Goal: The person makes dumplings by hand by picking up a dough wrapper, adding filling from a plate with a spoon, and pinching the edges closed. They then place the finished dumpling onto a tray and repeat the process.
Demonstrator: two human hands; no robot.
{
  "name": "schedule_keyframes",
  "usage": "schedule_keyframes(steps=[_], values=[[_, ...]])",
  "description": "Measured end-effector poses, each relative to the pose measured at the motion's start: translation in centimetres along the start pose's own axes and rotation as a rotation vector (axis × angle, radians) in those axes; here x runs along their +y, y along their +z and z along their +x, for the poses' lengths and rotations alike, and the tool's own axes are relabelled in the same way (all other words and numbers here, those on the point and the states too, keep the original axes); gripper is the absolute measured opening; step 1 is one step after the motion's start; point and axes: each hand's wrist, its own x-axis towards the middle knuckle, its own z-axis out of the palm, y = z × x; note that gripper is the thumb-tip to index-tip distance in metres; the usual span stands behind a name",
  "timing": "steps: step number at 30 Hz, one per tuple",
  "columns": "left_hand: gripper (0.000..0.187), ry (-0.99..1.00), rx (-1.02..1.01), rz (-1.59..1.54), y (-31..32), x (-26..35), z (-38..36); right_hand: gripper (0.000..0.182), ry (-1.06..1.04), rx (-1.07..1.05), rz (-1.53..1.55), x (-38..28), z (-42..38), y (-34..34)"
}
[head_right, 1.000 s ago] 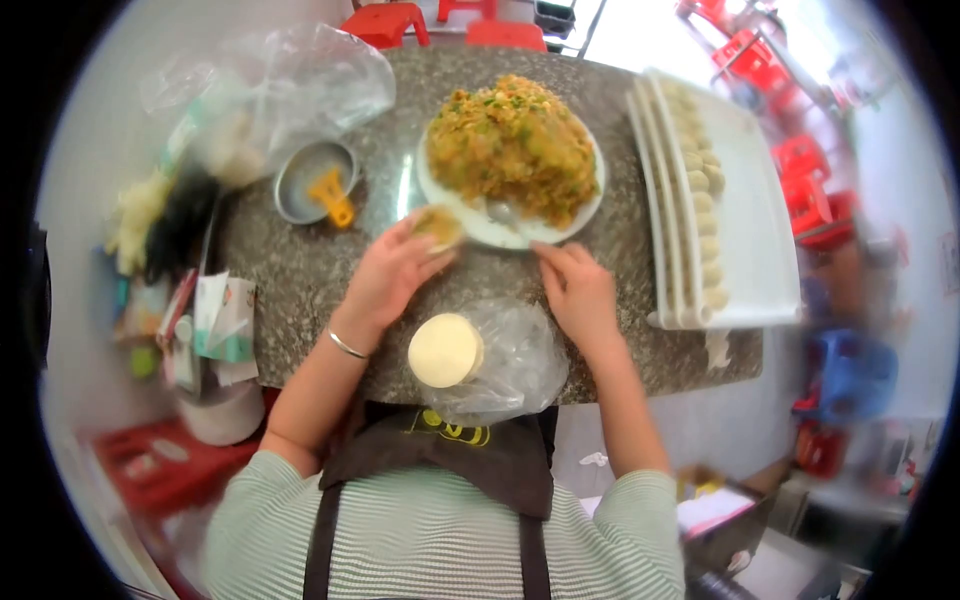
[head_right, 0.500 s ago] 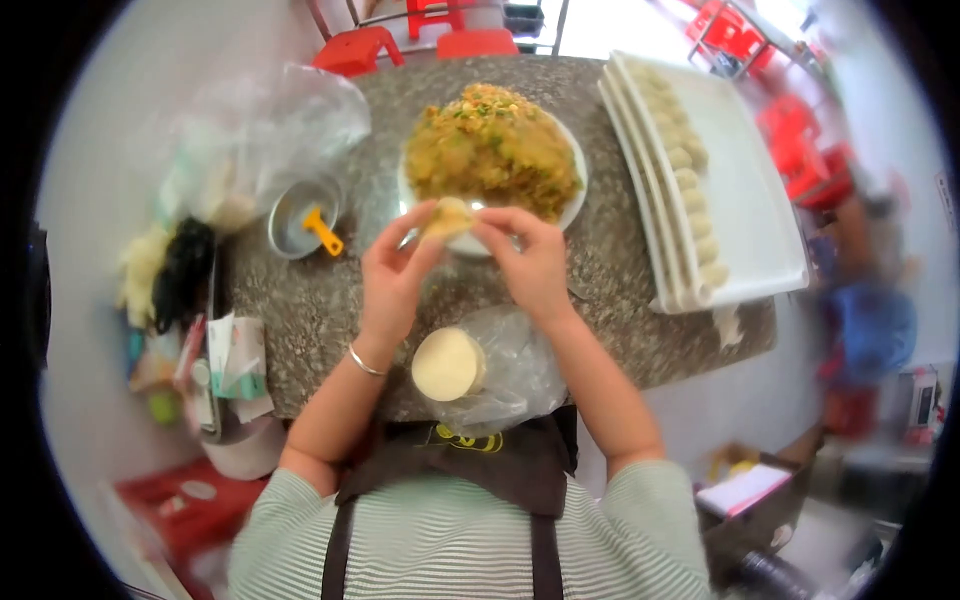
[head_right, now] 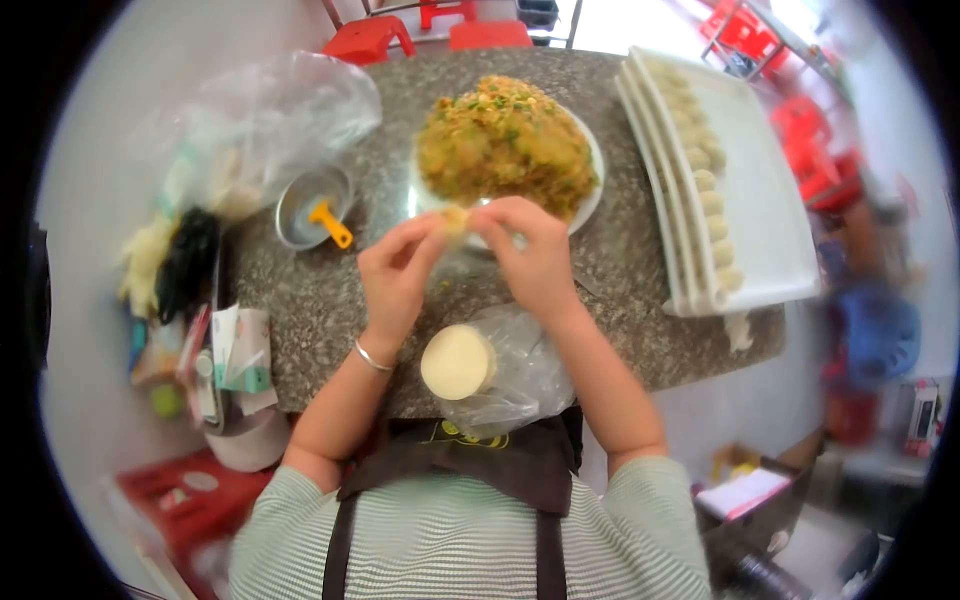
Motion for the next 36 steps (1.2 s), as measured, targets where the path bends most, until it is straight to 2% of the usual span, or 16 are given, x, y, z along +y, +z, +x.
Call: schedule_keyframes(steps=[2, 3, 6, 8, 9, 12, 14, 18, 21, 24, 26, 27, 29, 33, 35, 36], values=[[0.016, -0.008, 0.017, 0.031, -0.1, -0.1, 0.1, 0.011, -0.170, -0.026, -0.128, -0.8, 0.1, 0.0], [0.016, -0.009, 0.016, 0.032, -0.2, 0.0, 0.1, 0.011, -0.168, -0.024, -0.127, -0.8, 0.0, -0.1], [0.014, -0.002, -0.038, 0.030, -0.2, 0.2, 0.1, 0.011, -0.108, -0.024, -0.143, -0.5, 0.1, -0.7], [0.013, -0.003, -0.073, -0.003, -0.3, 0.1, 0.1, 0.012, 0.132, -0.136, 0.028, -0.6, 0.4, -1.2], [0.013, -0.004, -0.073, -0.002, -0.3, 0.1, 0.1, 0.012, 0.132, -0.135, 0.029, -0.5, 0.5, -1.2], [0.015, 0.022, -0.095, -0.005, -0.4, 0.0, 0.0, 0.012, 0.089, -0.149, 0.056, -0.6, 0.5, -1.1], [0.017, -0.050, -0.084, -0.063, -0.2, 0.1, -0.1, 0.011, -0.066, -0.129, -0.101, -1.2, 0.2, -0.9], [0.018, -0.027, -0.031, -0.052, -0.1, 0.2, 0.0, 0.010, -0.156, -0.110, -0.146, -0.9, 0.0, -0.6], [0.021, -0.058, -0.076, -0.012, -0.3, -0.1, 0.1, 0.011, -0.138, -0.097, -0.177, -1.0, 0.0, -0.6], [0.021, -0.075, -0.062, -0.060, -0.3, -0.2, 0.2, 0.008, -0.011, -0.004, -0.099, -1.2, 0.2, -0.8], [0.018, -0.039, -0.101, -0.011, -0.5, -0.3, 0.2, 0.012, 0.098, -0.146, 0.010, -1.1, 0.5, -1.4], [0.018, -0.040, -0.100, -0.011, -0.5, -0.2, 0.2, 0.012, 0.100, -0.147, 0.010, -1.2, 0.5, -1.4], [0.015, -0.027, -0.129, -0.038, -0.3, 0.2, 0.1, 0.012, -0.036, -0.149, -0.089, -1.4, 0.6, -1.2], [0.016, -0.060, -0.116, -0.028, -0.3, 0.2, 0.0, 0.007, -0.047, -0.090, -0.144, -1.6, 0.2, -0.7], [0.016, -0.120, -0.060, 0.029, -0.4, 0.2, -0.1, 0.007, -0.185, -0.078, -0.233, -1.1, 0.1, -0.5], [0.016, -0.120, -0.057, 0.029, -0.4, 0.2, -0.1, 0.007, -0.185, -0.081, -0.233, -1.1, 0.1, -0.5]])
